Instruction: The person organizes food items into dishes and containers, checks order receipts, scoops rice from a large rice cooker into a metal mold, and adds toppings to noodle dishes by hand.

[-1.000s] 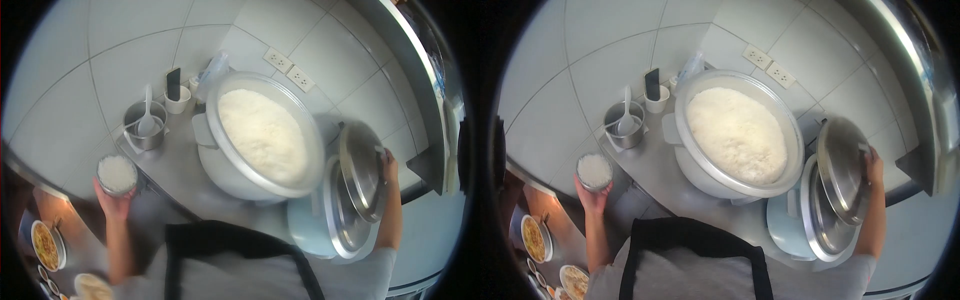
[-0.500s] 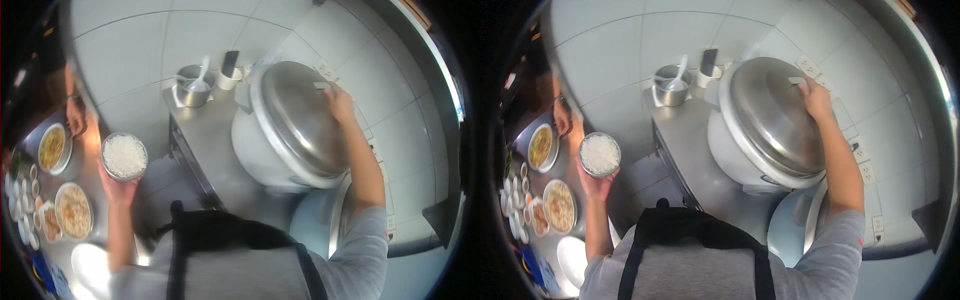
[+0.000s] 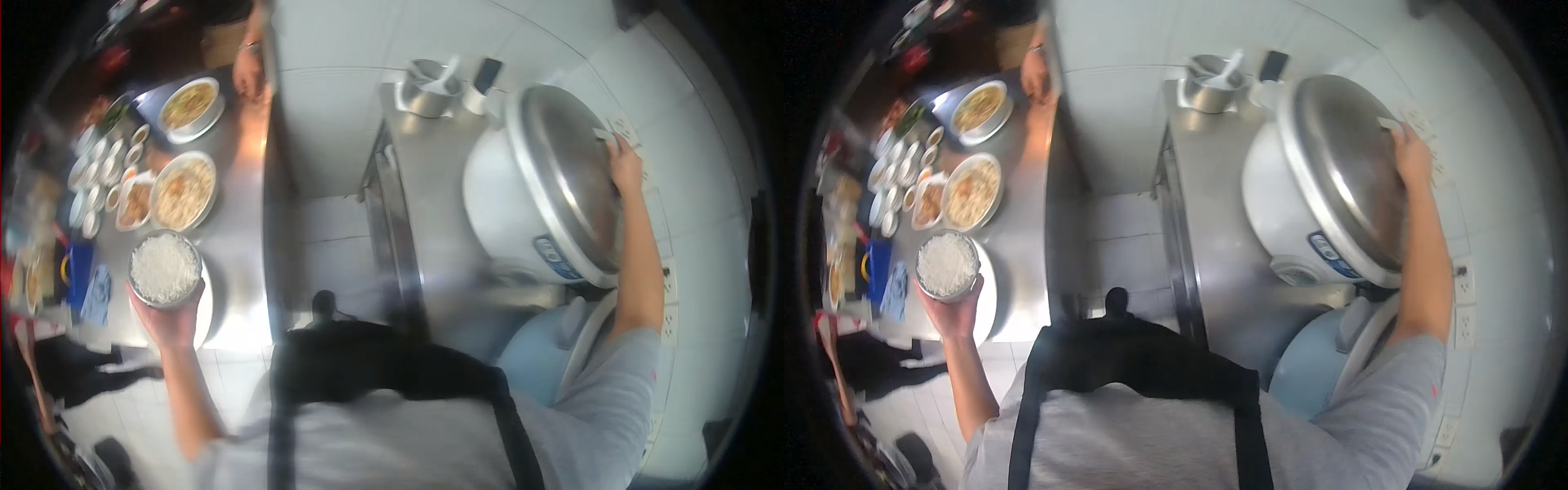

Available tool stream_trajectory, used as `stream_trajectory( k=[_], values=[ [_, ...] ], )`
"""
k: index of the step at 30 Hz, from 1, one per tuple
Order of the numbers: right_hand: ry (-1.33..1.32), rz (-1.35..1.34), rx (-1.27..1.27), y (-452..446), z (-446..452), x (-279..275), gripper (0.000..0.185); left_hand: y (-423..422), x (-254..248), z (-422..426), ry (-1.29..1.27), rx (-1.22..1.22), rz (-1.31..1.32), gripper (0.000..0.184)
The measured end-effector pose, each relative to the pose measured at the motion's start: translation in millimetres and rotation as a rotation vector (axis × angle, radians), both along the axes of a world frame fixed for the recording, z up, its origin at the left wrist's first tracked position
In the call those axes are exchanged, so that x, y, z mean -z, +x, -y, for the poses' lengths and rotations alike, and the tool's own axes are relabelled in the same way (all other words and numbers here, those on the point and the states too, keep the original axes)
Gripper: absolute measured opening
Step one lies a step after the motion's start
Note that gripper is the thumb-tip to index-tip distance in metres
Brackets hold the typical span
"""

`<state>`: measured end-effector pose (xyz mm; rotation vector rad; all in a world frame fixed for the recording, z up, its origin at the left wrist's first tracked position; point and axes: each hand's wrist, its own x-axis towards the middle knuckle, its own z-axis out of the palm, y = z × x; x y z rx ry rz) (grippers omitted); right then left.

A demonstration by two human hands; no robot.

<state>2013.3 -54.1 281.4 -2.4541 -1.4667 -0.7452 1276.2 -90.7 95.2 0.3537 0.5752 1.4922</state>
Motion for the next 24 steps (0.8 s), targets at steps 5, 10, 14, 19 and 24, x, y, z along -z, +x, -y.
stream_trajectory(
  k=[5,10,14,19,24],
  values=[
    [-0.086,0.121,-0.146,69.6,-2.7,18.0,0.048,-58.9,11.7,61.2,0.049,-0.169,-0.041,0.065],
    [-0.267,0.306,-0.477,224.6,-60.4,23.7,0.037,-110.8,42.5,97.2,-0.135,-0.246,-0.058,0.069],
    [0.104,0.342,-0.394,112.8,-48.6,-9.6,0.037,-146.0,57.3,90.6,-0.303,-0.132,-0.339,0.073],
    [0.216,-0.058,-0.869,-104.8,-79.4,0.4,0.042,-159.2,107.9,36.9,-0.043,-0.062,-1.973,0.063],
    [-0.034,-0.417,-1.157,-398.3,-24.7,101.8,0.035,-129.9,84.3,55.7,-0.031,0.179,-2.325,0.089]
  ],
)
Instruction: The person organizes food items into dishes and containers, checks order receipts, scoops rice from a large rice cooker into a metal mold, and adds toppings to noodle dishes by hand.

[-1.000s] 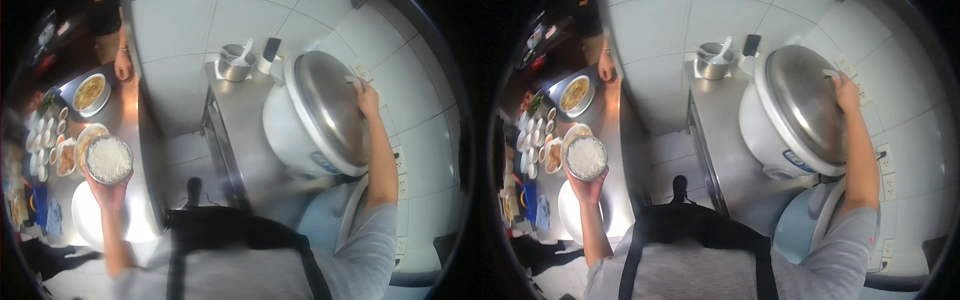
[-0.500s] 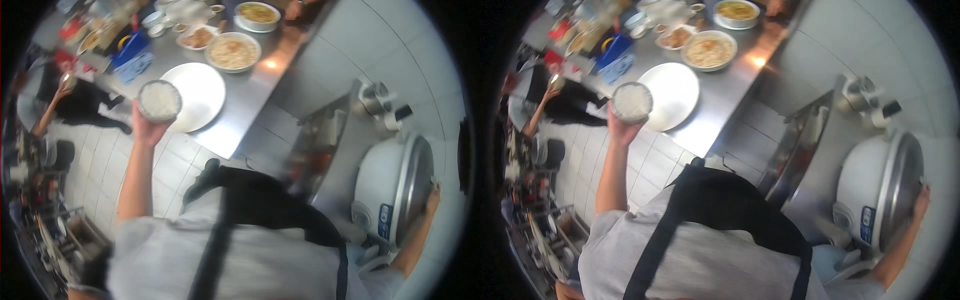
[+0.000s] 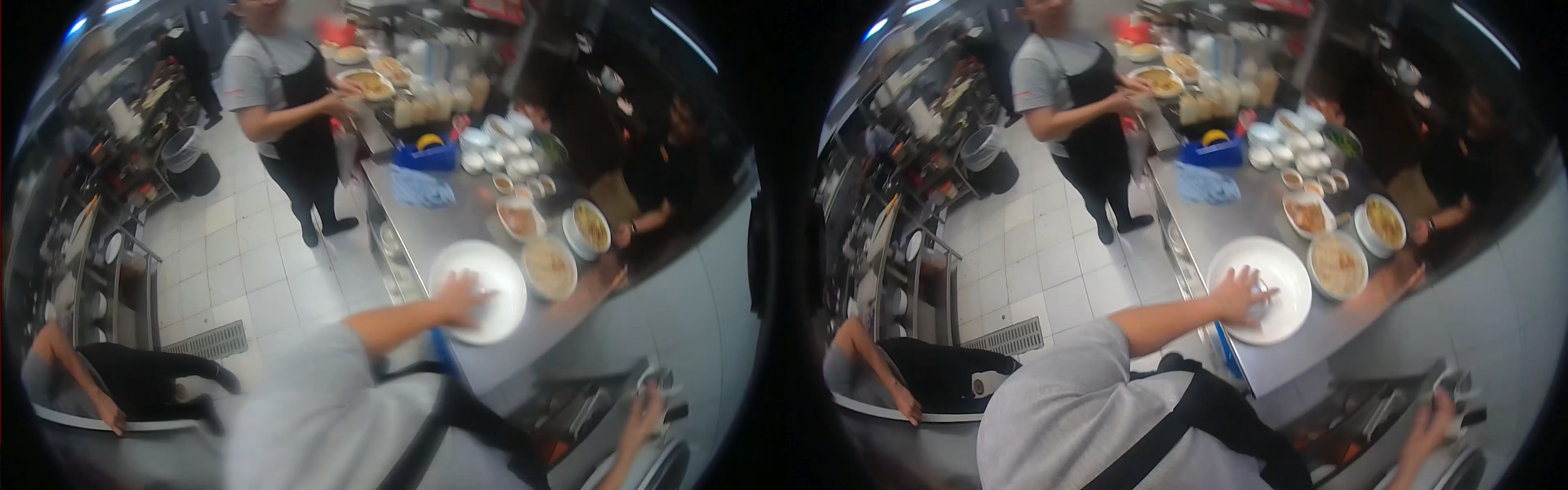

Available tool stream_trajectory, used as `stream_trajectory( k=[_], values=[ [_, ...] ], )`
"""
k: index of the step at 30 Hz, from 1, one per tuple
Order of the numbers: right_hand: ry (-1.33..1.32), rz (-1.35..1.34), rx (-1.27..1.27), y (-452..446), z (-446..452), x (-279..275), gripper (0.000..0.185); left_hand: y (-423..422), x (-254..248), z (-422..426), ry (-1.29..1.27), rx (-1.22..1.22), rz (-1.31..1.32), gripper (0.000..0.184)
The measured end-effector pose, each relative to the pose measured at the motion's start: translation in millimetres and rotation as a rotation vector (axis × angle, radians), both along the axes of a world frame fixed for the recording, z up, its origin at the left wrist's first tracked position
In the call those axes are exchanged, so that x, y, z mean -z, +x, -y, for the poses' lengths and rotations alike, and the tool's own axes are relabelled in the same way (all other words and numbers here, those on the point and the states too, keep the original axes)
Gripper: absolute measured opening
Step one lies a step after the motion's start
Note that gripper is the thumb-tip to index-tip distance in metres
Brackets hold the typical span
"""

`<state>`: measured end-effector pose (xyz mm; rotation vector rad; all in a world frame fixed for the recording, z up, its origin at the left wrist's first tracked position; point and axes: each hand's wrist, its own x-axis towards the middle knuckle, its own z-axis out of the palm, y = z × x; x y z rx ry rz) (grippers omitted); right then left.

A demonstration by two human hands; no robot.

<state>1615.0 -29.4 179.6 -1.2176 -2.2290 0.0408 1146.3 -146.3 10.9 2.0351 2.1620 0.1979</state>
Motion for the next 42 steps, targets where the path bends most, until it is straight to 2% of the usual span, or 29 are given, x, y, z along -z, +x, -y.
stream_trajectory(
  k=[1,2,4,5,6,7,9,10,11,12,13,14,15,16,17,19,21,22,25,27,28,30,31,34,38,42],
  values=[
    [-0.095,-0.095,-0.157,-56.5,23.8,12.3,0.038,-1.0,-6.6,8.1,0.119,-0.022,0.026,0.088],
    [-0.303,-0.233,-0.203,-96.9,37.3,39.8,0.039,-6.6,-12.7,16.3,0.232,-0.041,0.05,0.088],
    [-0.625,-0.09,-0.204,-164.4,63.3,77.3,0.041,-32.3,-23.4,42.8,0.306,0.006,0.419,0.086],
    [-1.071,-0.212,-0.232,-171.4,50.0,138.2,0.046,-47.8,-25.2,59.3,0.342,0.037,0.605,0.086],
    [-1.375,-0.215,-0.246,-193.3,49.7,168.3,0.052,-65.9,-24.9,79.3,0.234,0.047,0.912,0.08],
    [-1.614,-0.403,-0.338,-209.7,53.0,198.8,0.053,-81.9,-23.9,105.0,0.122,0.062,1.222,0.075],
    [-2.054,-0.738,-0.102,-241.2,58.3,232.2,0.051,-111.9,-15.9,173.6,-0.268,-0.155,1.832,0.068],
    [-2.086,-0.874,-0.121,-254.3,62.0,240.5,0.05,-117.7,5.8,209.6,-0.216,-0.223,2.081,0.065],
    [-2.112,-1.012,-0.138,-265.9,63.6,247.8,0.049,-120.5,50.7,246.0,-0.175,-0.339,2.403,0.064],
    [-2.133,-1.151,-0.158,-278.5,60.1,256.5,0.048,-111.9,79.1,290.6,-0.108,-0.048,2.775,0.052],
    [-2.183,-1.114,-0.222,-281.0,46.3,278.1,0.041,-86.9,130.7,318.2,0.035,-0.566,2.835,0.046],
    [-2.147,-1.096,-0.201,-281.3,33.1,299.2,0.039,-49.1,177.8,344.4,0.131,-0.859,2.55,0.041],
    [-2.108,-1.081,-0.178,-280.1,21.0,317.4,0.037,-35.1,136.1,363.6,0.135,-0.979,2.474,0.04],
    [-2.07,-1.073,-0.162,-281.8,12.9,327.1,0.037,-38.5,176.1,378.7,0.104,-1.0,2.724,0.038],
    [-2.045,-1.092,-0.162,-289.9,17.7,315.6,0.038,-36.5,194.1,392.4,0.124,-1.068,2.618,0.041],
    [-1.997,-1.14,-0.149,-303.9,45.1,275.3,0.043,-38.6,212.7,415.2,0.077,-1.205,1.959,0.046],
    [-2.136,-0.904,-0.07,-306.7,42.4,276.8,0.045,-41.8,227.8,416.9,0.022,-1.22,1.629,0.052],
    [-2.107,-0.83,-0.056,-323.9,63.8,252.4,0.046,-38.7,229.4,414.6,0.002,-1.231,1.541,0.051],
    [-2.09,-0.621,-0.041,-379.0,122.5,191.0,0.048,-39.9,219.1,392.6,0.03,-1.21,1.498,0.051],
    [-2.214,-0.512,-0.095,-409.6,133.8,200.3,0.051,-45.5,208.5,385.8,0.085,-1.206,1.524,0.051],
    [-2.299,-0.463,-0.138,-433.8,135.3,223.8,0.053,-50.7,202.4,387.2,0.117,-1.206,1.543,0.051],
    [-2.249,-0.328,-0.267,-476.7,158.6,226.1,0.049,-66.3,196.8,395.5,0.178,-1.231,1.579,0.051],
    [-2.112,-0.252,-0.342,-501.8,189.2,200.7,0.046,-77.1,194.3,405.7,0.202,-1.248,1.591,0.051],
    [-2.013,-0.112,-0.468,-573.0,239.0,182.6,0.044,-107.2,186.4,453.6,0.285,-1.339,1.648,0.051],
    [-2.077,-0.019,-0.587,-665.8,294.4,175.5,0.042,-146.4,167.6,531.8,0.434,-1.498,1.711,0.051],
    [-2.01,-0.015,-0.71,-745.3,346.7,169.3,0.037,-189.2,144.7,596.9,0.568,-1.629,1.725,0.051]
  ],
)
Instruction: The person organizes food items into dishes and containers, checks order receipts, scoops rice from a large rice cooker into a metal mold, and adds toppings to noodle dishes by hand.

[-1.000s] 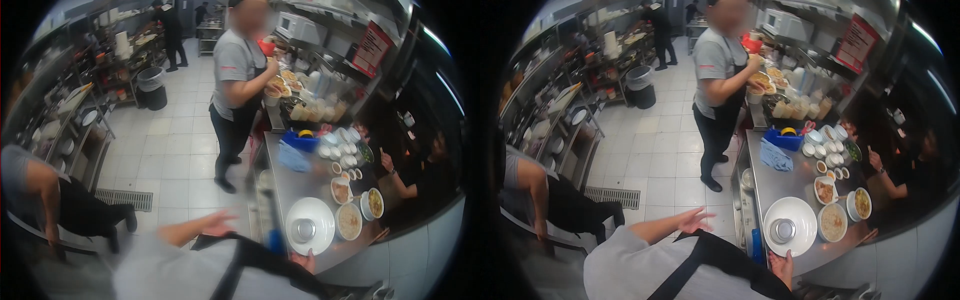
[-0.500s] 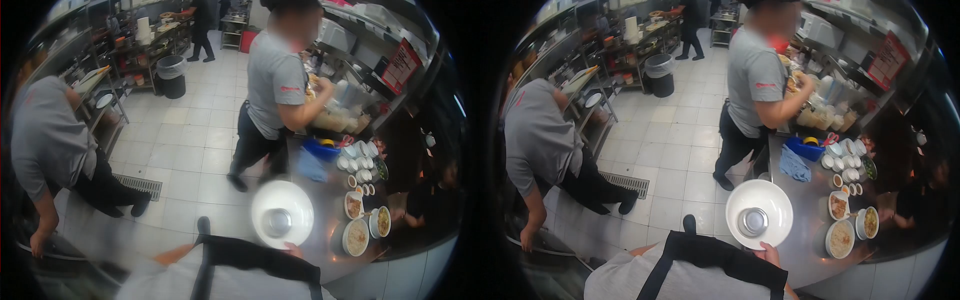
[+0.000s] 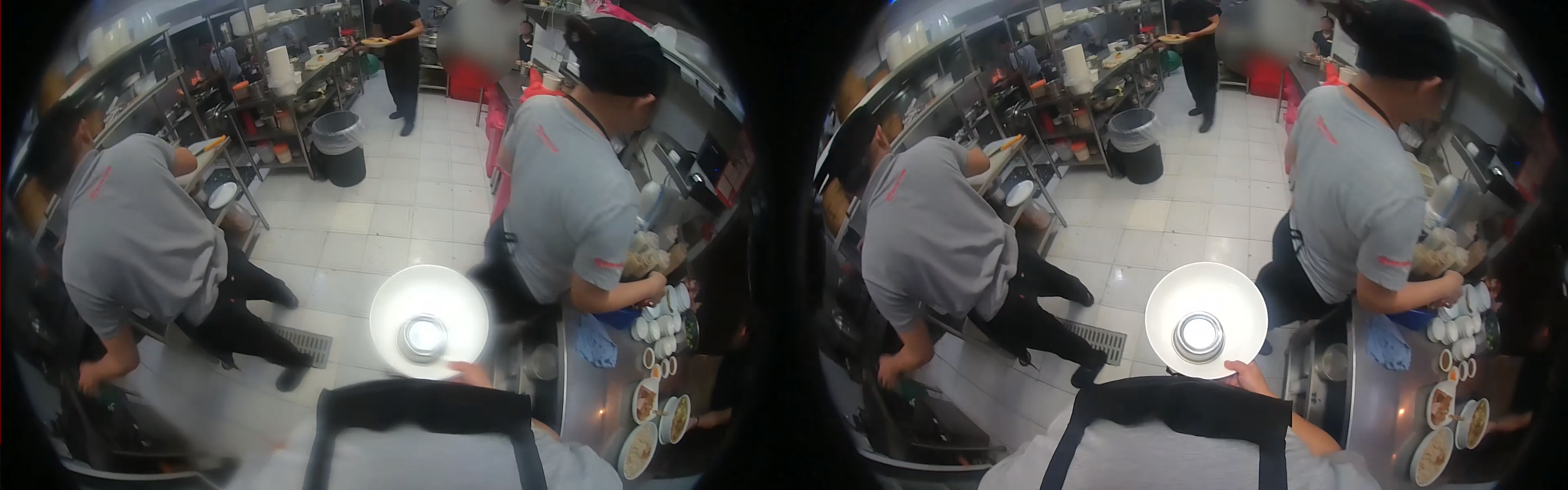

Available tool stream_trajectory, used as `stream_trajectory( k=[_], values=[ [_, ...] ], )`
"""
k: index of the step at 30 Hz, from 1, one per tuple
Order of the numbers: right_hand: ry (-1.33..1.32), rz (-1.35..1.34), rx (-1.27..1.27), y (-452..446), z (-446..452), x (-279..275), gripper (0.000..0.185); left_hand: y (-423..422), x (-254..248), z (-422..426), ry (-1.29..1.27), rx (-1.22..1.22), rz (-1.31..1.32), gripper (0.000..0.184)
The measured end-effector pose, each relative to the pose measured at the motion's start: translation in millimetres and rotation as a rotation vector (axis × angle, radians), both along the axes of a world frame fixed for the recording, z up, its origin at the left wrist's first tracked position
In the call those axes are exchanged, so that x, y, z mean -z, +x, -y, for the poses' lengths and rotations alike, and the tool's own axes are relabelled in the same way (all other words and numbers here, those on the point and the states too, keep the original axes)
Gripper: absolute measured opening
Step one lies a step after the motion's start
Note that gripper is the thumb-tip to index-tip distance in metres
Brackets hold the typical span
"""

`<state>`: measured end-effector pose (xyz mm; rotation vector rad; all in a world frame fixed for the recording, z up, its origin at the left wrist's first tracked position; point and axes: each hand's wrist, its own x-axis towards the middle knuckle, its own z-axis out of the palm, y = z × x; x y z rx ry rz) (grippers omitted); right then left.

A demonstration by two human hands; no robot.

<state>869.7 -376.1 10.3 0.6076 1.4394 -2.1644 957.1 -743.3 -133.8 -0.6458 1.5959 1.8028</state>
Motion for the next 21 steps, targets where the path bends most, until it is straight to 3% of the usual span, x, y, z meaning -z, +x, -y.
stream_trajectory(
  k=[6,7,9,12,15,18,21],
  values=[
    [-0.092,-0.079,-0.109,-124.9,42.5,-28.0,0.042,-102.4,-16.3,47.4,-0.003,-0.116,-0.007,0.05],
    [-0.017,-0.081,-0.105,-148.7,48.3,-22.0,0.033,-122.7,-16.7,49.6,0.006,-0.13,-0.008,0.05],
    [-0.295,-0.138,-0.013,-202.0,58.5,19.8,0.025,-165.5,-14.4,52.2,0.01,-0.151,-0.018,0.05],
    [-0.231,-0.117,-0.083,-287.3,67.8,16.4,0.026,-237.6,-8.7,49.5,0.025,-0.178,-0.033,0.05],
    [-0.305,-0.148,-0.073,-383.6,81.9,15.6,0.028,-321.8,-13.5,46.9,0.032,-0.196,-0.054,0.05],
    [-0.259,-0.174,-0.196,-489.8,101.8,6.3,0.051,-399.9,-26.8,53.3,0.025,-0.225,-0.081,0.05],
    [-0.273,-0.184,-0.22,-587.3,134.6,0.5,0.05,-466.8,-36.4,68.0,0.024,-0.287,-0.114,0.05]
  ],
)
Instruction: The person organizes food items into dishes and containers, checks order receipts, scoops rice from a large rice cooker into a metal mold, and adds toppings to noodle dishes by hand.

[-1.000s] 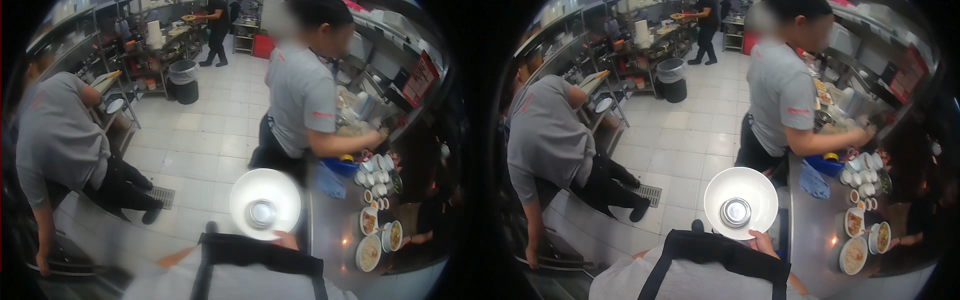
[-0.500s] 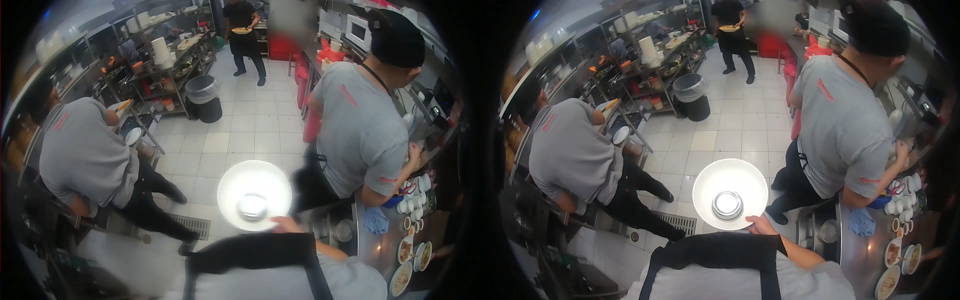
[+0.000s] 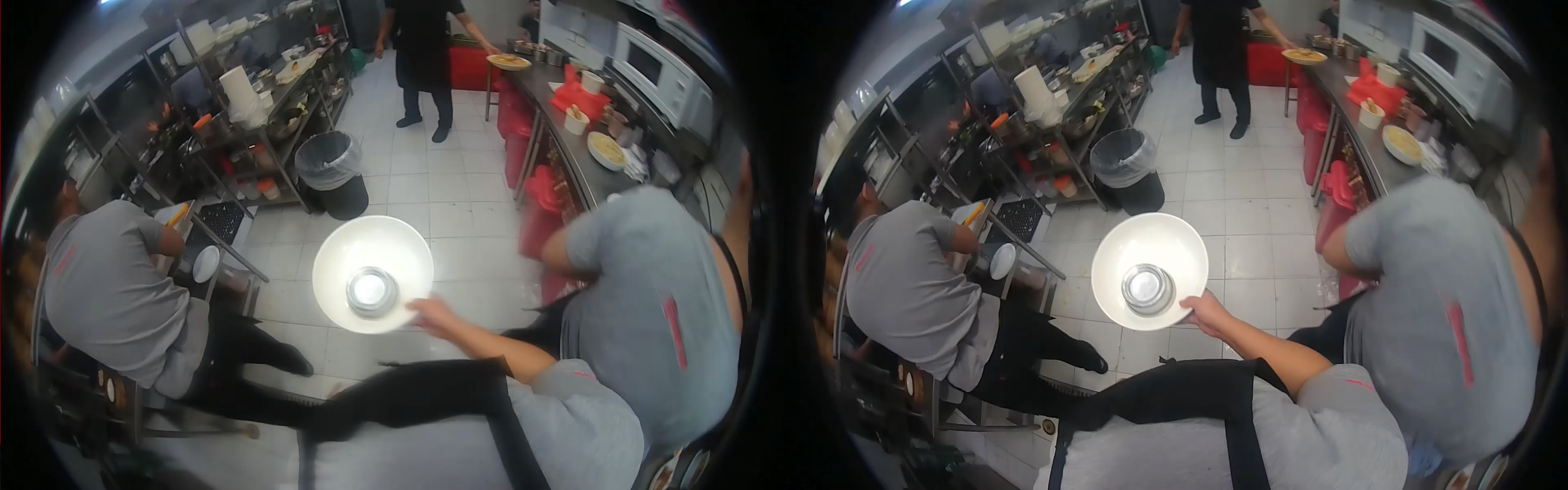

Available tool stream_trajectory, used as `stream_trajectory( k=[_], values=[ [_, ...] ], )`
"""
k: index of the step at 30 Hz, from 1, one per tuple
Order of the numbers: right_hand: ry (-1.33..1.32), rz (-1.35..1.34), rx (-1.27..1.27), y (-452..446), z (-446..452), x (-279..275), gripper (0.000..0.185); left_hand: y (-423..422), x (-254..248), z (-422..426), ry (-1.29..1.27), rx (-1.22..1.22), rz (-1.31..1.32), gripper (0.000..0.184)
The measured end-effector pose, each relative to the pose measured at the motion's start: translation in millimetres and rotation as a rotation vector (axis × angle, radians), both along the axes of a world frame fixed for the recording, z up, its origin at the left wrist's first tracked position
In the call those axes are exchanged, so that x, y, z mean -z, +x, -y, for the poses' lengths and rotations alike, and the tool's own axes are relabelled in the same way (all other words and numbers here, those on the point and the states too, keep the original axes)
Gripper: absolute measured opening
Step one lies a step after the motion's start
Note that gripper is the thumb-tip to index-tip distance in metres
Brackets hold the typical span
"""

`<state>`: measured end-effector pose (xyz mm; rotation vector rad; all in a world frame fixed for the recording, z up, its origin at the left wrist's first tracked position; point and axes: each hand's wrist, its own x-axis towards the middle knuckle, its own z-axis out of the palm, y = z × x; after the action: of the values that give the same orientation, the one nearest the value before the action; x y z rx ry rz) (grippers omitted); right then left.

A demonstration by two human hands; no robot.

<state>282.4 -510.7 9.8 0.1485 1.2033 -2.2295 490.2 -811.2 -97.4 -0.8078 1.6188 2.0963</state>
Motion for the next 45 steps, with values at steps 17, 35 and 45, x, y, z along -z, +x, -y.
stream_trajectory(
  k=[17,35,45],
  values=[
    [0.115,-0.012,0.057,-426.1,65.2,-23.3,0.047,-611.1,-82.8,49.7,0.403,0.448,-0.188,0.05],
    [0.175,-0.393,-0.214,-977.9,10.8,-84.7,0.053,-1126.1,-132.2,-9.7,0.614,-0.088,-0.344,0.038],
    [0.702,-0.183,0.001,-1266.4,-112.6,60.9,0.039,-1414.6,-139.0,117.5,0.43,-0.445,-0.522,0.03]
  ],
)
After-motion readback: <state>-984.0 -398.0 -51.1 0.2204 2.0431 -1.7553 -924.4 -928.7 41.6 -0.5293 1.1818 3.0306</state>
